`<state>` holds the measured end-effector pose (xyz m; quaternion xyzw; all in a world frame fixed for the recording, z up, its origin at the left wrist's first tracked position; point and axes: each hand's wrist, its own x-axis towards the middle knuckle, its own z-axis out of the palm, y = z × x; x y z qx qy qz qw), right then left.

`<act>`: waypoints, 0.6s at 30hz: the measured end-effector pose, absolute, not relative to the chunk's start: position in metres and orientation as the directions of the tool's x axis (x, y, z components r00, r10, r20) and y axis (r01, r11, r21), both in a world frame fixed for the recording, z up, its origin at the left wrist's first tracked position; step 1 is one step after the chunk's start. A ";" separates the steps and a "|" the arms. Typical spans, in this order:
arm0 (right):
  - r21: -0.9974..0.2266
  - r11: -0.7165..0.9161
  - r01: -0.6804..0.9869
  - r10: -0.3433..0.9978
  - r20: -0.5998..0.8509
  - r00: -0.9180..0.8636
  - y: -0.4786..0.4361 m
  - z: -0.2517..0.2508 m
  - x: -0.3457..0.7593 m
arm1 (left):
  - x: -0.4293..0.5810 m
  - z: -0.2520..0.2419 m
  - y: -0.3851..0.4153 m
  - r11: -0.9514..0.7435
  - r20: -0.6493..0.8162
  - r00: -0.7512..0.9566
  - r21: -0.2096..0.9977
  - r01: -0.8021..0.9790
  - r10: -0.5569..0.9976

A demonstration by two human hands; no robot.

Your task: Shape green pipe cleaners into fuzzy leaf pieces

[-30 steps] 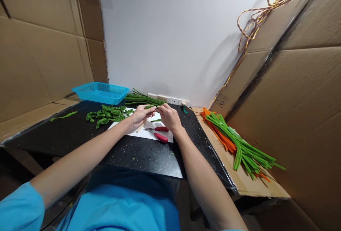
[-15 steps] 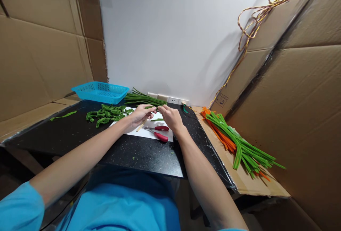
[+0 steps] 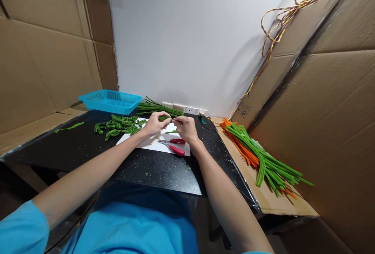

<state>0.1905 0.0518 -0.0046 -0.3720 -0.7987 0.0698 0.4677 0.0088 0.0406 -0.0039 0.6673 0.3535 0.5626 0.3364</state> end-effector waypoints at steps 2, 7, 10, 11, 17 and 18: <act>-0.524 0.703 0.482 0.690 0.665 -0.285 0.051 -0.003 0.192 | 0.009 -0.002 0.038 -0.550 0.535 0.134 0.825 0.129 0.834; -0.639 0.655 0.403 0.754 0.580 -0.307 0.051 0.001 0.196 | 0.011 0.001 0.029 -0.582 0.560 0.163 0.797 0.161 0.812; -0.650 0.645 0.402 0.764 0.561 -0.317 0.050 0.002 0.197 | 0.013 0.000 0.029 -0.555 0.538 0.146 0.820 0.141 0.830; -0.643 0.647 0.409 0.762 0.563 -0.319 0.050 0.002 0.197 | 0.013 -0.002 0.031 -0.534 0.518 0.140 0.835 0.129 0.844; -0.517 0.695 0.499 0.697 0.654 -0.294 0.048 -0.002 0.191 | 0.012 -0.008 0.047 -0.323 0.322 0.144 0.946 -0.022 0.936; -0.498 0.700 0.513 0.687 0.665 -0.292 0.048 -0.002 0.191 | 0.012 -0.008 0.049 -0.282 0.286 0.149 0.958 -0.048 0.947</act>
